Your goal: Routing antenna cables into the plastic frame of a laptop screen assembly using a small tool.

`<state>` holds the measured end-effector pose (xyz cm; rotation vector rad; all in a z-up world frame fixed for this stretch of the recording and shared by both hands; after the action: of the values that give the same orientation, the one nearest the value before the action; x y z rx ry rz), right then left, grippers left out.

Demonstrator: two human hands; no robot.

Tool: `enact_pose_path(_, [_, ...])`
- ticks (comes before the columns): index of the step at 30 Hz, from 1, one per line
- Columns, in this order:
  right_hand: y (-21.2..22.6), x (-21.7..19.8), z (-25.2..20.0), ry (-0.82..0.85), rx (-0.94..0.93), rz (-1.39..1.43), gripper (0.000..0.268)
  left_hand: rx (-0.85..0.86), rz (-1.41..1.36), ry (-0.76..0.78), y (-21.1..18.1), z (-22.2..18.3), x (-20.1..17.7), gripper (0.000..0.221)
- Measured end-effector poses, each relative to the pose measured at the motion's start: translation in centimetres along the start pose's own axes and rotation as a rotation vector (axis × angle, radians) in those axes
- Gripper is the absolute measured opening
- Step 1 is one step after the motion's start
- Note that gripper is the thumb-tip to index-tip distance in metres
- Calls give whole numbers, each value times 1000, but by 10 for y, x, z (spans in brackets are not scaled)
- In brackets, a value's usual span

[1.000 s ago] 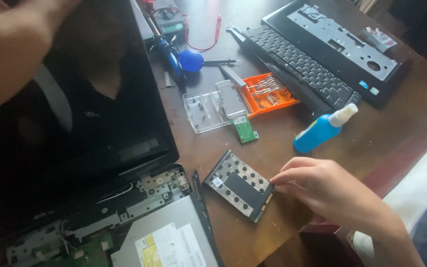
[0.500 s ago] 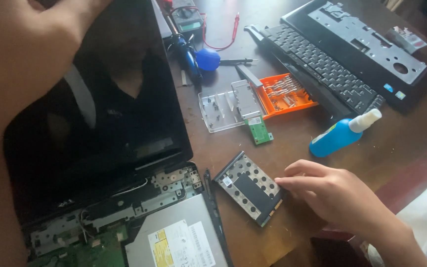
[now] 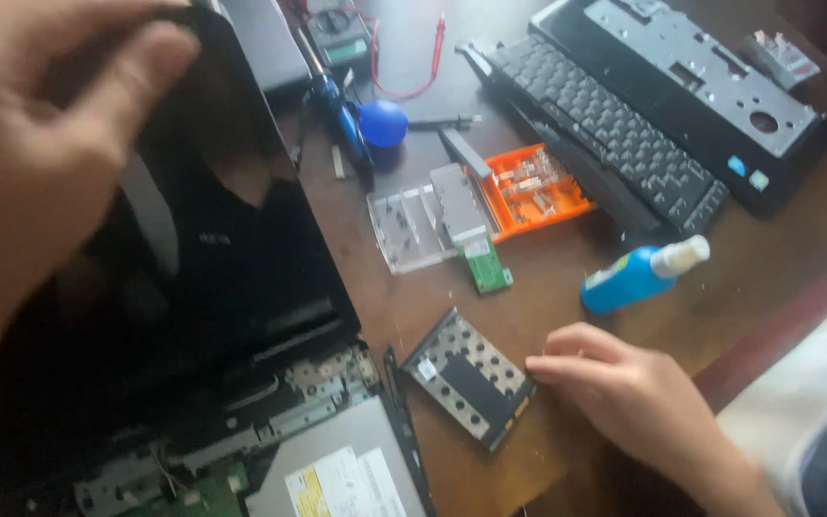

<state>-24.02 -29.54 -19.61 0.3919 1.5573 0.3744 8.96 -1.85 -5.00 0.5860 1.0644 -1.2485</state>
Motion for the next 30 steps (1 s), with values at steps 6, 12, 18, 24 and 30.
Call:
enact_pose_path(6, [-38,34,-15,-71,-157,-265,32,-92,357,-10,31,16,7,26])
enact_pose_path(12, [-11,25,23,-108,289,9,21,-227,255,32,79,28,55,32])
enact_pose_path(18, [57,-51,138,-181,-40,121,13,-453,-132,268,112,28,91,33])
enact_pose_path(24, [106,-88,256,-51,116,257,14,-571,-310,295,130,15,122,30])
enact_pose_path(30, [114,-75,350,166,234,434,23,-440,-374,102,136,14,122,21])
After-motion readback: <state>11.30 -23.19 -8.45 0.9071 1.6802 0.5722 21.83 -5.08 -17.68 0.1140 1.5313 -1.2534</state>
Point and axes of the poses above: each hand's wrist, its own z-axis towards the middle knuckle, its own x-axis out of the palm, y = z × x, the point moved 1 cm from there along z, towards the middle knuckle, and after that the axes turned 13 degrees about y, right-handed, at the moved point
